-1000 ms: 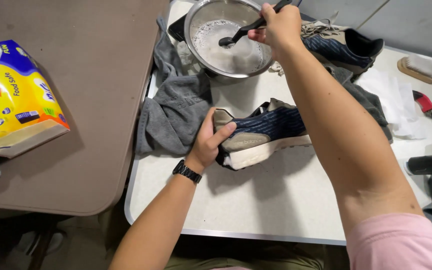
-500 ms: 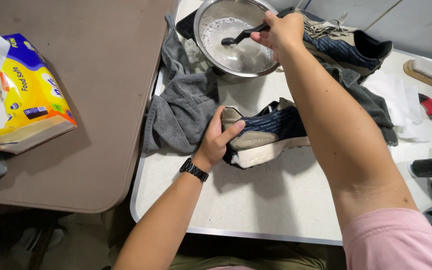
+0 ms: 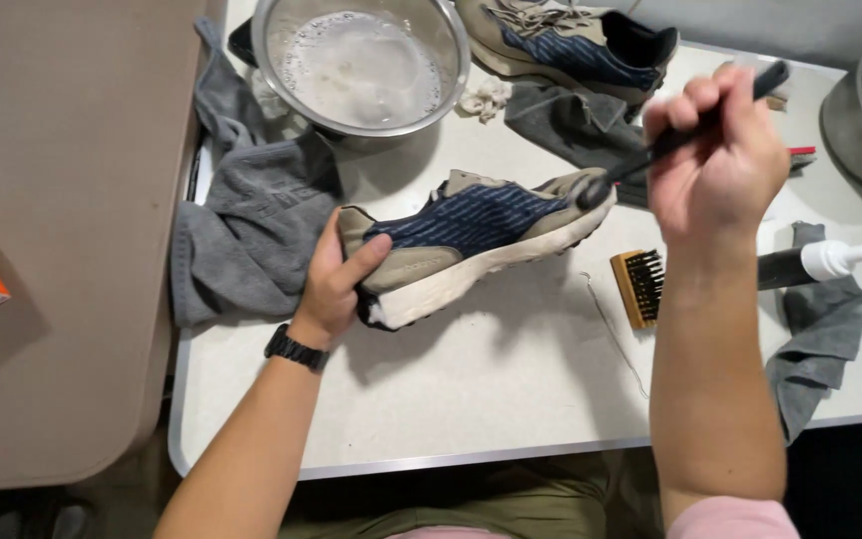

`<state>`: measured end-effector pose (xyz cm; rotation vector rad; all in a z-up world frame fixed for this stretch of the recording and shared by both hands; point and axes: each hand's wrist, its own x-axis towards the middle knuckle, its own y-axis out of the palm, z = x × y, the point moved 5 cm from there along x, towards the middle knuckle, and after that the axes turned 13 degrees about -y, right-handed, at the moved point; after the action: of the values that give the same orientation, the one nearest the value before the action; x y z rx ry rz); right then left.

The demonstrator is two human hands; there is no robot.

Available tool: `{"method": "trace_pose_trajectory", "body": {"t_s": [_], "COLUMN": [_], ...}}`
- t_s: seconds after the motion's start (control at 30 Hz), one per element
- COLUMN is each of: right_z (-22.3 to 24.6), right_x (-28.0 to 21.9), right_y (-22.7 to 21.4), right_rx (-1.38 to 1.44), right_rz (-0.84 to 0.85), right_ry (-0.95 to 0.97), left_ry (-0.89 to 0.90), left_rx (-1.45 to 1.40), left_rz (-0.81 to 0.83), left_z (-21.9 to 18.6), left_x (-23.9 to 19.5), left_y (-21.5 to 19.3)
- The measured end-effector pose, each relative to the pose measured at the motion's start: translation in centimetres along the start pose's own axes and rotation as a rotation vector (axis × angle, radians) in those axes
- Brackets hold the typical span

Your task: The person scrubs a blue and white sneaker using a black brush and a red brush, dipping them into a metal bowl of soapy water. They also use a grey cloth to wipe the shoe and apply a liquid from a spray bottle during the cleaning process.

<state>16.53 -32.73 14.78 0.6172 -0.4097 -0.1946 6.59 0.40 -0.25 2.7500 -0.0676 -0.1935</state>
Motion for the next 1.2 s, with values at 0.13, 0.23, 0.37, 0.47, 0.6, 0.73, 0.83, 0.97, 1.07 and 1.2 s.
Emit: {"method": "trace_pose_trajectory", "body": {"t_s": [0.13, 0.23, 0.37, 0.47, 0.6, 0.73, 0.83, 0.97, 1.07, 1.2], "right_z": [0.5, -0.5, -2.1, -1.2, -2.0, -0.9, -1.0, -1.1, -0.4, -3.0], "right_x": [-2.4, -3.3, -4.9, -3.9, -7.8, -5.8, -8.5, -10.8, -11.4, -13.7], "right_y": [-4.1, -4.5, -2.8, -4.7, 0.2, -2.3, -0.8, 0.3, 1.1, 2.9], "right_rx": [-0.090, -0.104, -0.189, -0.142, -0.112, -0.146, -0.212, -0.203, -0.254, -0.209], "right_rz": [-0.094, -0.115, -0.023, -0.083, 0.136, -0.006, -0.003, 0.134, 0.084, 0.126], "right_ry": [-0.043, -0.092, -0.050, -0.112, -0.133, -0.199, -0.281, -0.372, -0.547, -0.557], "left_ry": [-0.055, -0.011, 0.029, -0.015, -0.011, 0.019, 0.032, 0.021, 0.028, 0.035], "left_rx": [-0.018, -0.018, 0.003, -0.034, 0.003, 0.050, 0.118, 0.112, 0.132, 0.164], "left_rz": [-0.015, 0.042, 0.043, 0.065, 0.052, 0.035, 0.011, -0.012, -0.031, -0.012], "left_z": [0.7, 0.3, 0.2, 0.7, 0.3, 0.2, 0.2, 0.4, 0.2, 0.2], "left_x": [0.0, -0.2, -0.3, -0.8, -0.4, -0.4, -0.5, -0.4, -0.3, -0.2], "left_y": [0.2, 0.9, 1.4, 1.4, 1.5, 1.1, 1.3, 1.3, 1.0, 1.2]}}
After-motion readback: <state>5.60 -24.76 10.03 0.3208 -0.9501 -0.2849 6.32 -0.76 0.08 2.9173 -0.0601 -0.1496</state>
